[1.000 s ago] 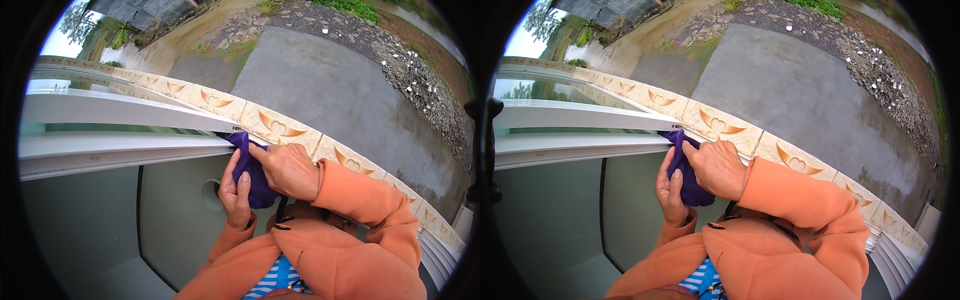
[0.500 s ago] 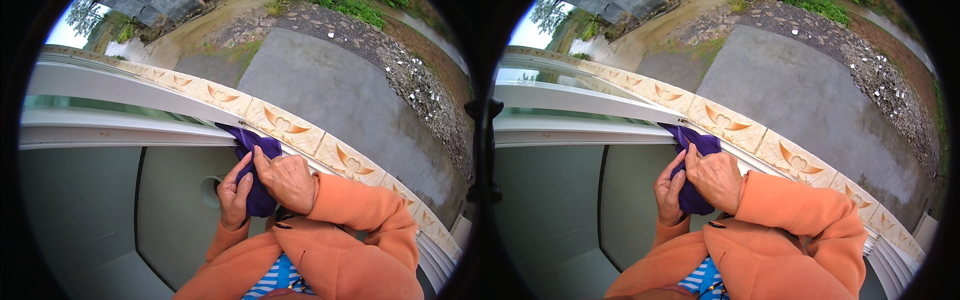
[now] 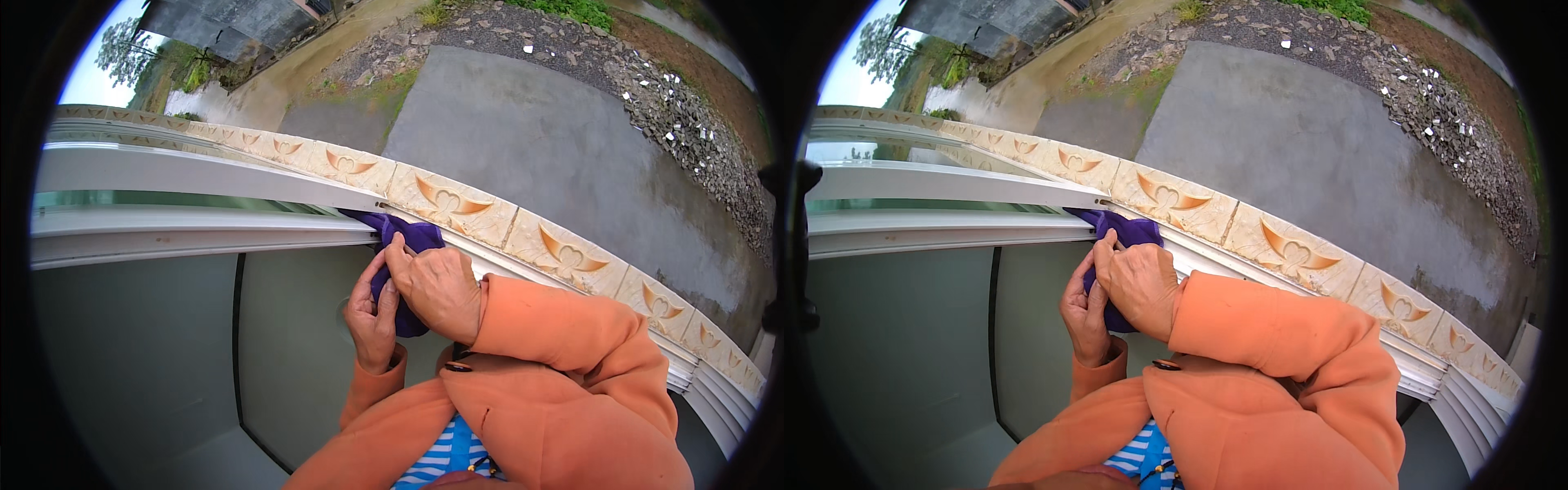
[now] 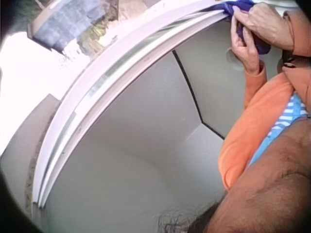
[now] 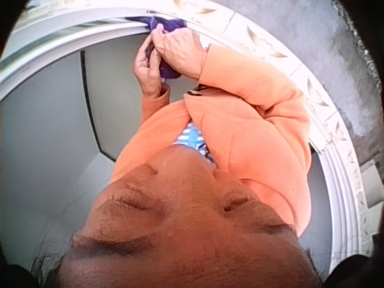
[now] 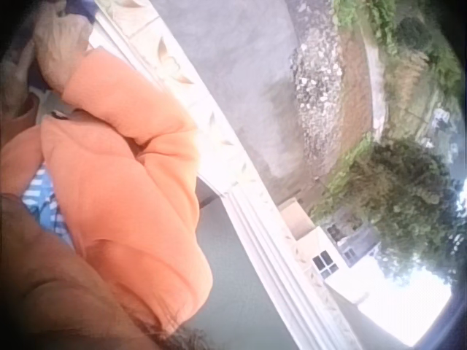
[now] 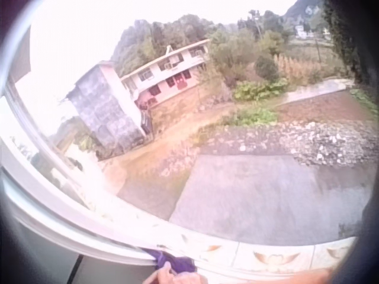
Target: The person wipes the exterior window frame with a purple cloth and uses a thin stick to clean the narrow gaps between frame sections. The person repeatedly wipes and scrapes along the frame edges and corners.
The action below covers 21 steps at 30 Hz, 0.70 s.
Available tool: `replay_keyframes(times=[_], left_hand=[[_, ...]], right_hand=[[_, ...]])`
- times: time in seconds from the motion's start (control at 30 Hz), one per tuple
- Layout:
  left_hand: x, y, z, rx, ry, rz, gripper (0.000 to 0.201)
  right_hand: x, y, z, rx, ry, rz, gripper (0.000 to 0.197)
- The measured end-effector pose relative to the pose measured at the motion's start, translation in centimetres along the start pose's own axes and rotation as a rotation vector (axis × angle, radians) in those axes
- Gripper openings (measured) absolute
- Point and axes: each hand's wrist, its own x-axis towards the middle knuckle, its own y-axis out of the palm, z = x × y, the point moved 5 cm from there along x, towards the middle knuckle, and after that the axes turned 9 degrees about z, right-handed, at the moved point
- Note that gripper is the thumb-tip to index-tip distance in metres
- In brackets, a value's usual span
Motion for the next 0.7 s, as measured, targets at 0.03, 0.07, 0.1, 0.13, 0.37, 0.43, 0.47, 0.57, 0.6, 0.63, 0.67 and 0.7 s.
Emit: replay_keyframes(times=[0.03,0.07,0.1,0.13,0.37,0.43,0.47,0.57,0.6,0.63,0.67,0.7], left_hand=[[-0.2,-0.2,0.4,-0.021,-0.024,-0.023,0.044],[-0.1,-0.4,0.7,-0.034,-0.030,-0.041,0.044],[-0.2,-0.6,0.9,-0.046,-0.035,-0.060,0.044],[-0.1,-1.1,1.2,-0.042,-0.044,-0.114,0.045],[-1.0,-1.7,2.3,-0.115,-0.076,-0.103,0.046],[-1.5,-1.5,2.9,-0.124,-0.131,-0.096,0.050],[-1.6,-1.3,3.0,-0.087,-0.131,-0.078,0.051],[-1.9,-0.3,3.7,-0.075,-0.211,-0.018,0.051],[-1.9,0.2,3.6,-0.031,-0.206,0.009,0.049],[-1.9,0.9,3.5,0.023,-0.213,0.021,0.047],[-1.8,1.8,3.2,0.089,-0.183,0.067,0.045],[-2.1,2.8,3.3,0.001,-0.230,0.108,0.045]], right_hand=[[-0.1,-0.1,0.1,0.021,-0.016,-0.087,0.029],[0.4,0.2,0.1,0.044,-0.027,-0.088,0.034],[0.8,0.4,0.0,0.067,-0.030,-0.086,0.040],[1.0,0.3,-0.1,0.120,-0.023,-0.105,0.039],[-0.1,1.0,-1.2,0.091,0.055,0.147,0.039],[0.0,0.7,-1.0,0.105,0.020,0.075,0.040],[0.2,0.5,-1.0,0.109,-0.014,0.015,0.041],[1.2,0.7,-1.8,0.193,-0.061,-0.005,0.045],[1.0,0.8,-1.9,0.142,-0.110,0.011,0.044],[0.6,1.3,-2.5,0.066,-0.122,0.101,0.042],[-0.3,1.0,-3.3,0.063,-0.119,0.060,0.044],[-1.8,0.7,-4.1,0.062,-0.121,0.077,0.046]])
